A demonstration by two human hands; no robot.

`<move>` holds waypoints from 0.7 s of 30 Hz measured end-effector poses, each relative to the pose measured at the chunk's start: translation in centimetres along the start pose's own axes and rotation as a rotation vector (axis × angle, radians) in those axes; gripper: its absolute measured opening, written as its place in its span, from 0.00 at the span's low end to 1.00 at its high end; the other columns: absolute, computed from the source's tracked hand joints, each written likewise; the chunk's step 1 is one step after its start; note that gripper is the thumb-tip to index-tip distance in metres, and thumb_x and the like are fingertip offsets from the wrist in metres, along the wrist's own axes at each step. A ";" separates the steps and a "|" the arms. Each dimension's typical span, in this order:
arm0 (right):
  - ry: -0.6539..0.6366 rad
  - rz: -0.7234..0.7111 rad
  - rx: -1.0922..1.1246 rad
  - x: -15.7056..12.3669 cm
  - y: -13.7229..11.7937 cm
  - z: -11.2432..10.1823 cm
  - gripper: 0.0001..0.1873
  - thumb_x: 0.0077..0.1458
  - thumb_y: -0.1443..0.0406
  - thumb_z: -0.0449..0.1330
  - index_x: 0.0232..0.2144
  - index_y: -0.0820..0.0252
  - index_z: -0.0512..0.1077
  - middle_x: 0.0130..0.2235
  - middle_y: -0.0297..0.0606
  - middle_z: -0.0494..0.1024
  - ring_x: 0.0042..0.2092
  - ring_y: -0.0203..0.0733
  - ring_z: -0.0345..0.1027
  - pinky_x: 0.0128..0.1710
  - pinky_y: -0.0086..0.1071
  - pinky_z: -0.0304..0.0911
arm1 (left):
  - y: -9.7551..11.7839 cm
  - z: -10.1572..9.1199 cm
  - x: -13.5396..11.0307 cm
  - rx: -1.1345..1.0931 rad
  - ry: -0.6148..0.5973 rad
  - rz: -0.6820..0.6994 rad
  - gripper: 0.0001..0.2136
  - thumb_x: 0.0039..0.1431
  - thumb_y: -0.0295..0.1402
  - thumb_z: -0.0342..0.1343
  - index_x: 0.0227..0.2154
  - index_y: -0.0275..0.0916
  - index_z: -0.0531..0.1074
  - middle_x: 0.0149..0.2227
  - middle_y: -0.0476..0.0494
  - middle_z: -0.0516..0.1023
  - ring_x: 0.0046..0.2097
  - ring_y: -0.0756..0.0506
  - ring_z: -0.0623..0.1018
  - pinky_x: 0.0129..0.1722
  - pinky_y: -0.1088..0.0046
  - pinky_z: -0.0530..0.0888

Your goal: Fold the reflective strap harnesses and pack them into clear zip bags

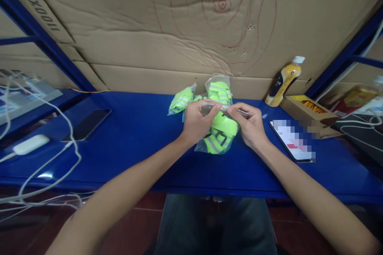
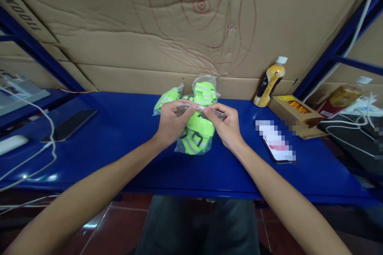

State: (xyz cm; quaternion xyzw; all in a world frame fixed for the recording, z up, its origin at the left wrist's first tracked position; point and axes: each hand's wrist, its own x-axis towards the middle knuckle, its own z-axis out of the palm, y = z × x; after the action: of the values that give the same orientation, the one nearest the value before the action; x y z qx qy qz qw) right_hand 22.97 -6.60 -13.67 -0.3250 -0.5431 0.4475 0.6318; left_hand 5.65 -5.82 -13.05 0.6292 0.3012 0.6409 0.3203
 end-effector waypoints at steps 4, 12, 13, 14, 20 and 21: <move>0.004 0.048 0.057 0.0 0.0 0.2 0.14 0.42 0.58 0.84 0.28 0.53 0.86 0.33 0.32 0.84 0.35 0.39 0.74 0.42 0.34 0.69 | 0.1 -0.1 -0.1 0.055 -0.063 0.057 0.14 0.67 0.45 0.72 0.32 0.39 0.85 0.35 0.44 0.88 0.37 0.45 0.84 0.40 0.70 0.78; 0.230 0.027 0.048 0.9 0.4 -1.2 0.13 0.44 0.56 0.82 0.28 0.54 0.84 0.33 0.33 0.83 0.35 0.39 0.72 0.39 0.33 0.70 | -1.2 0.3 -0.2 -0.137 -0.256 -0.271 0.27 0.46 0.43 0.84 0.44 0.38 0.81 0.38 0.44 0.86 0.36 0.46 0.84 0.37 0.71 0.80; 0.226 0.007 0.050 1.0 0.4 -1.4 0.14 0.45 0.56 0.82 0.30 0.54 0.84 0.35 0.33 0.84 0.36 0.39 0.73 0.41 0.33 0.71 | -1.4 0.3 -0.1 -0.148 -0.230 -0.260 0.27 0.45 0.42 0.85 0.44 0.38 0.80 0.39 0.44 0.86 0.37 0.45 0.84 0.38 0.71 0.80; 0.213 -0.017 0.054 1.1 0.5 -1.5 0.15 0.47 0.55 0.82 0.33 0.53 0.84 0.38 0.33 0.84 0.39 0.39 0.75 0.43 0.32 0.72 | -1.7 0.2 0.0 -0.159 -0.191 -0.243 0.28 0.44 0.42 0.85 0.44 0.38 0.80 0.39 0.44 0.86 0.38 0.45 0.85 0.39 0.71 0.81; -0.131 0.038 -0.128 0.0 2.3 -0.5 0.49 0.43 0.48 0.85 0.63 0.46 0.70 0.60 0.41 0.81 0.53 0.49 0.80 0.55 0.42 0.78 | -3.0 -0.9 1.2 -0.225 0.082 -0.197 0.32 0.44 0.47 0.86 0.44 0.39 0.76 0.42 0.42 0.87 0.42 0.43 0.87 0.45 0.69 0.83; -0.188 0.041 -0.181 -0.2 2.2 -0.3 0.50 0.43 0.47 0.84 0.63 0.48 0.70 0.60 0.44 0.81 0.55 0.52 0.80 0.57 0.45 0.78 | -3.1 -1.1 1.3 -0.229 0.075 -0.210 0.33 0.46 0.51 0.84 0.47 0.40 0.75 0.43 0.40 0.88 0.43 0.42 0.87 0.46 0.68 0.83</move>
State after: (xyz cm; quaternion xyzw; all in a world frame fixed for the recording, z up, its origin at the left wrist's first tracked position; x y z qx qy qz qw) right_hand 22.82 -5.89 -15.84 -0.3482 -0.6316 0.4379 0.5368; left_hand 4.65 -2.86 -14.69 0.5294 0.3020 0.6571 0.4436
